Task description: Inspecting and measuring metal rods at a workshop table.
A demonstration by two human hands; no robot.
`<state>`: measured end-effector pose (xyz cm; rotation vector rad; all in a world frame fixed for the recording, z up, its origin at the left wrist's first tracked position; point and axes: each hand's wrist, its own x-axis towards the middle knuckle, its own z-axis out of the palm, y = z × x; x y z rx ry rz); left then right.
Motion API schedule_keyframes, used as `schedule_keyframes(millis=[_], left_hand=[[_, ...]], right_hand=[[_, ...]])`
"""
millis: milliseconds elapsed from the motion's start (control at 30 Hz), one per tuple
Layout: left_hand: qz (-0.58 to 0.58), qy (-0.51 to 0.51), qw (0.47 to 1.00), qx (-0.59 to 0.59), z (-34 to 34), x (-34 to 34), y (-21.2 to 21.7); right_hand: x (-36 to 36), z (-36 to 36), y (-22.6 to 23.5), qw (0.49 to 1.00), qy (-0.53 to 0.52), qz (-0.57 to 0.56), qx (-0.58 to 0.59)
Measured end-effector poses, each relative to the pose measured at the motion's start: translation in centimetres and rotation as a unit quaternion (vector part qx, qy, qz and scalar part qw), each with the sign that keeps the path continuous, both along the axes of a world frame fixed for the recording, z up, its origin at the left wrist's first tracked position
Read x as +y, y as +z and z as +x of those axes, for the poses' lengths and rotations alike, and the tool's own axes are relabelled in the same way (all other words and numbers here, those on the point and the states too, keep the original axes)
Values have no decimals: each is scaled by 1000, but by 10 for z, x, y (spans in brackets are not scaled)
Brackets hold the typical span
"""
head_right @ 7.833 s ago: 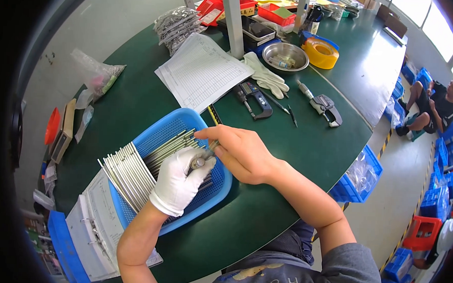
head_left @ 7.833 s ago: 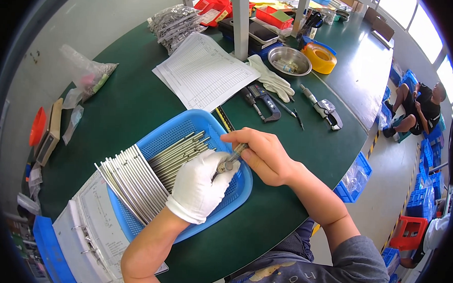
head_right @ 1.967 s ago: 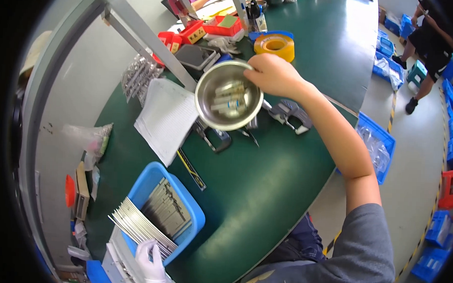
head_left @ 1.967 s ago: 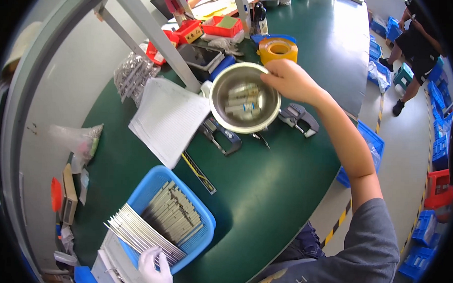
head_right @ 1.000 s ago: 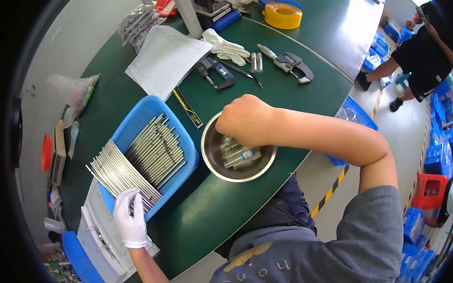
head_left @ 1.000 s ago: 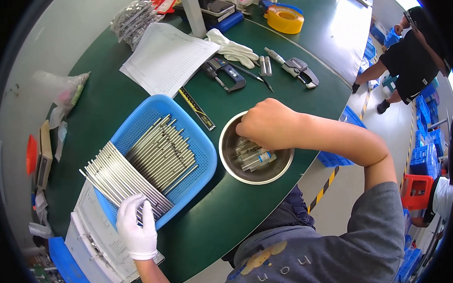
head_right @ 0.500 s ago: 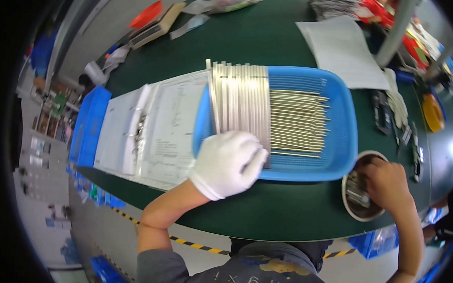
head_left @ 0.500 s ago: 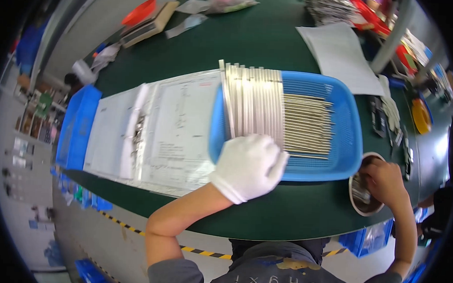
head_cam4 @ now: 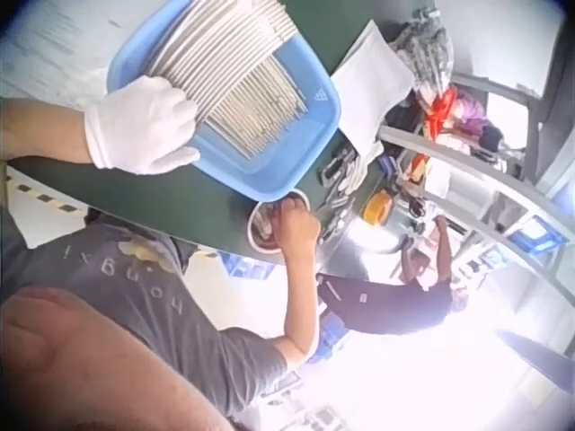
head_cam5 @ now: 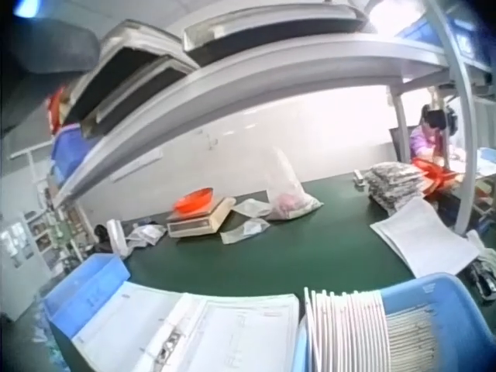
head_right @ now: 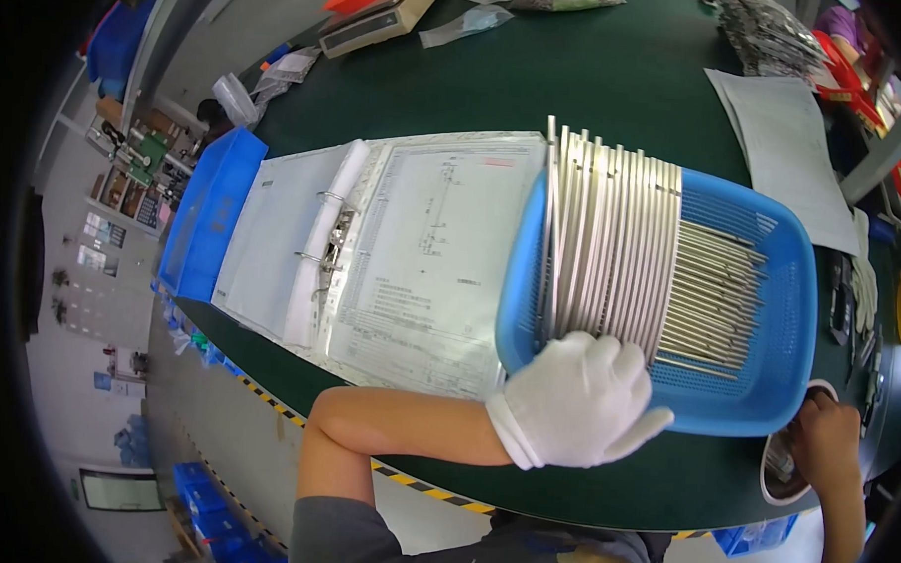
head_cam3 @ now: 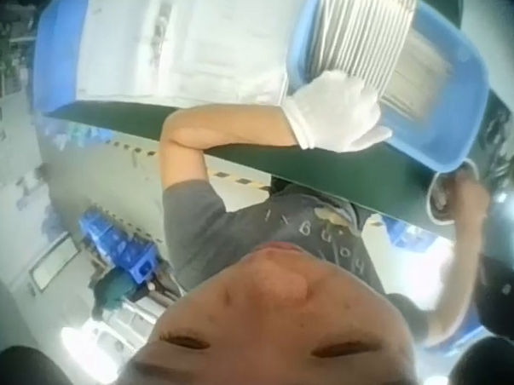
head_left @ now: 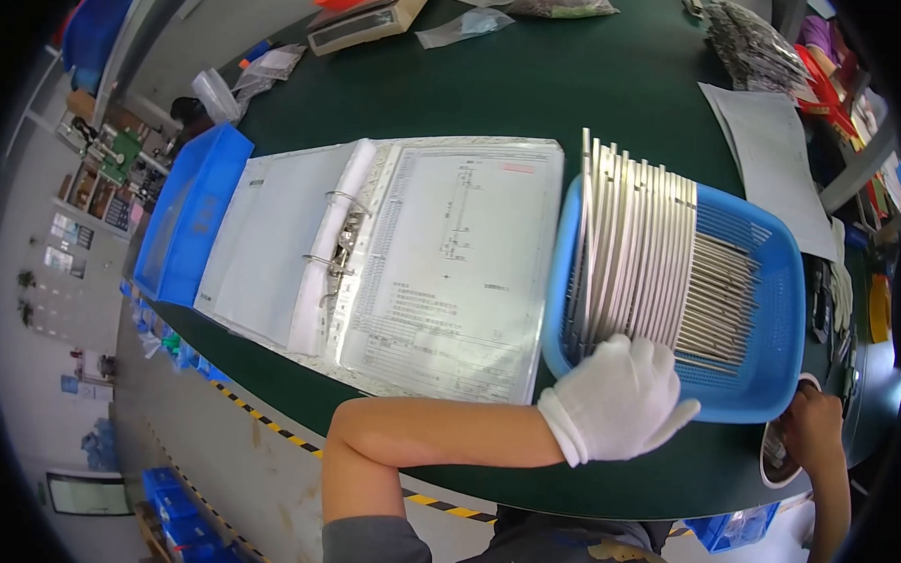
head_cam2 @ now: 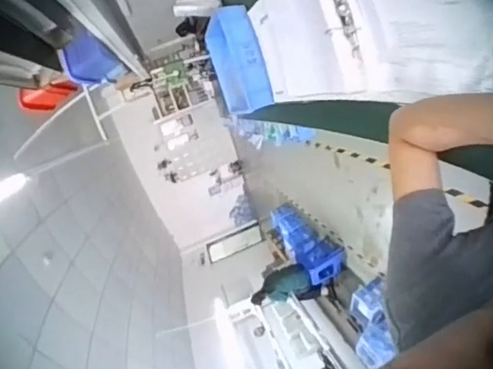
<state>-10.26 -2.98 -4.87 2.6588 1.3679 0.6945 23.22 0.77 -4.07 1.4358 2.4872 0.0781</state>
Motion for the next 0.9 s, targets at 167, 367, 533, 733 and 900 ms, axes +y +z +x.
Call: schedule_keyframes(millis=[167, 367, 533, 733, 900], left_hand=[[89, -13, 996, 7, -4, -8, -15], [224, -9, 974, -39, 1, -10, -35], [232, -3, 971, -62, 2, -13, -36], [223, 2, 972, -77, 10, -16, -45], [229, -7, 970, -78, 8, -18, -48]], right_hand=[[-6, 0, 9, 1000, 10, -5, -7], [6, 9, -5, 995, 88, -5, -41], [17, 51, -25, 994, 53, -70, -68], [17, 54, -25, 992, 6, -126, -13], [12, 49, -20, 986, -27, -160, 21]])
